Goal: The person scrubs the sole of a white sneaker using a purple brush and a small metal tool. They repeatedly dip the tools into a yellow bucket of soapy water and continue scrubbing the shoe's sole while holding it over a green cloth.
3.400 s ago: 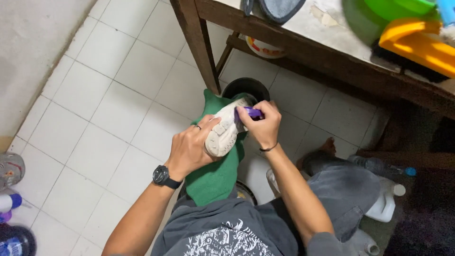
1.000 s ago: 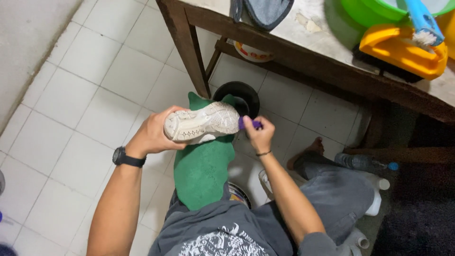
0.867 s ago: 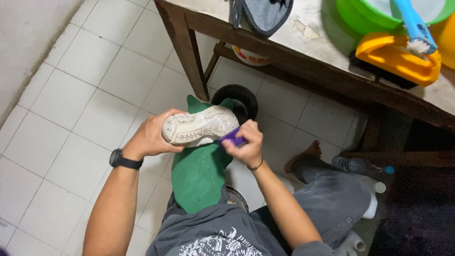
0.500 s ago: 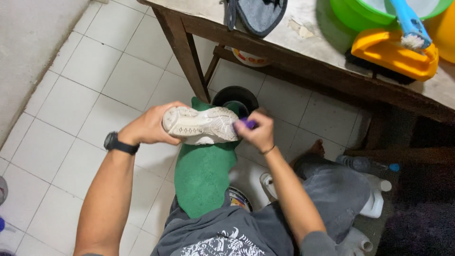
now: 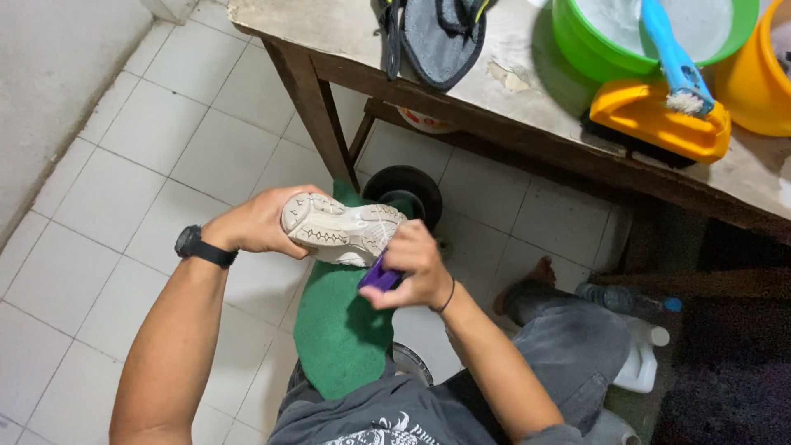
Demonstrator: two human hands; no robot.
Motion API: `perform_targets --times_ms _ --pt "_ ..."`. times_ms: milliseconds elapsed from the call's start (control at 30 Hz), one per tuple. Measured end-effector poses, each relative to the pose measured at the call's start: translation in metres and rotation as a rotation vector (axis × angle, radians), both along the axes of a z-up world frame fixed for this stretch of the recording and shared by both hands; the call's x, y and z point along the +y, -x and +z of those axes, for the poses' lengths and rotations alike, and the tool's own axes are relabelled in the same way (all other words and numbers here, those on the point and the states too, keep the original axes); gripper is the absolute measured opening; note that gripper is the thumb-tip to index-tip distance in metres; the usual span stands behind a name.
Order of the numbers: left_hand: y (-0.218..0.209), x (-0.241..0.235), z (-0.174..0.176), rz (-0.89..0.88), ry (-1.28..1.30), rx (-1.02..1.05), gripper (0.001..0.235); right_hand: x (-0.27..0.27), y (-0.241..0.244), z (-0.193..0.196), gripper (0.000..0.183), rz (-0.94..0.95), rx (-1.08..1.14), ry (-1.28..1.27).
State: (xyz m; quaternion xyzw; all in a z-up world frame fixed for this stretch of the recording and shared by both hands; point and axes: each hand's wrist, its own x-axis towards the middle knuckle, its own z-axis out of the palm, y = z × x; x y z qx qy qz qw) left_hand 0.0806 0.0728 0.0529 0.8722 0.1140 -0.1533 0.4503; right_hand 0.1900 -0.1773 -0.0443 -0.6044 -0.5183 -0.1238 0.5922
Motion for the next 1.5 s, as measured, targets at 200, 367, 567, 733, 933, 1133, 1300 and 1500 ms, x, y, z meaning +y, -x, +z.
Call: perform_targets --times_ms 200,367,567,733,933,1133,1300,1500 --pt "-0.005 -0.009 0.012 -0.019 -0.053 -0.008 0.081 0.005 -0.009 -0.013 0.043 -0.096 0.103 0.02" --pt "-0.005 -0.016 0.02 -0.031 -0.061 0.027 0.081 0.001 -0.012 -0.02 0.044 -0.071 0.062 -0.016" --pt "-0.005 -0.019 0.017 -0.043 -0.112 0.03 0.085 0.002 0.004 0.0 0.047 0.002 0.029 0.029" --pt "-0.006 -0.028 0.028 -0.083 -0.153 -0.028 0.09 -0.015 -0.045 -0.084 0.037 -0.258 0.307 0.132" --pt "0.003 -0.03 0.023 -0.118 -0.213 -0.001 0.092 0.003 -0.008 -0.012 0.041 -0.139 0.077 -0.051" --pt "0.001 -0.025 0.017 -0.137 -0.254 -0.018 0.092 0.016 0.019 0.003 0.047 -0.11 0.044 -0.073" --pt "0.007 -0.034 0.019 -0.124 -0.246 -0.005 0.091 -0.004 -0.019 -0.047 0.04 -0.236 0.187 -0.005" --pt "0.002 -0.032 0.021 -0.141 -0.271 -0.013 0.089 0.016 0.015 0.017 0.046 -0.116 0.099 -0.084"
